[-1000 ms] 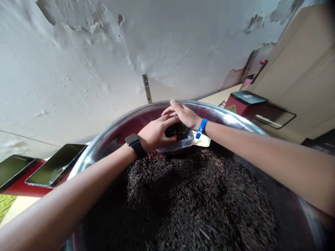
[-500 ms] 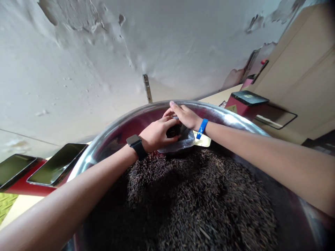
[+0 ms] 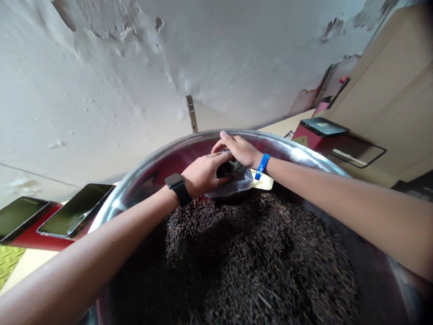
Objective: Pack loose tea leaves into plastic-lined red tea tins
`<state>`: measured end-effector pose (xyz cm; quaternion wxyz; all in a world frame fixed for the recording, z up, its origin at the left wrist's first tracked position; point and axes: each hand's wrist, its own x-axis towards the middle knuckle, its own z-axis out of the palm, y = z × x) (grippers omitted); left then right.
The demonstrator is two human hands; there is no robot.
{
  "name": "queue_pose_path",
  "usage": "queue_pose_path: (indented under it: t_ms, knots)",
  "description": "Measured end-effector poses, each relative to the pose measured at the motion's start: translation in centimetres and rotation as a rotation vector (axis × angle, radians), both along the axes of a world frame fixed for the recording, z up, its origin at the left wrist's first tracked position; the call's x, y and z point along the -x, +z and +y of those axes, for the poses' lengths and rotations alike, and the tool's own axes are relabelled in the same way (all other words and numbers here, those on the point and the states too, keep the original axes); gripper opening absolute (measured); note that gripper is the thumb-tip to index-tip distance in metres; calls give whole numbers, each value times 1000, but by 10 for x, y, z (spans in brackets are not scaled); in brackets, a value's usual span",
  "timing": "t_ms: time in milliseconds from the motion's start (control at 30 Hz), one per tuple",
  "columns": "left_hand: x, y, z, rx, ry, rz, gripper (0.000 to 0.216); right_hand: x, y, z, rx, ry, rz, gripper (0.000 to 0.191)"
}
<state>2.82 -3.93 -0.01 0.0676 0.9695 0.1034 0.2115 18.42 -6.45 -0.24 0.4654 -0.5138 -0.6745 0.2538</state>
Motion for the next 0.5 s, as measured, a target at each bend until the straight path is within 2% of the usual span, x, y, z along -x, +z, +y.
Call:
queue_pose_path:
  t_ms: [233,500]
  knots:
    - [2,0,-1,41,9,-28,34,1,1,-1,55,-48,-12,64]
    - [1,-2,0,42,-6,-58,31,0,-1,1,23,-30,-14,67]
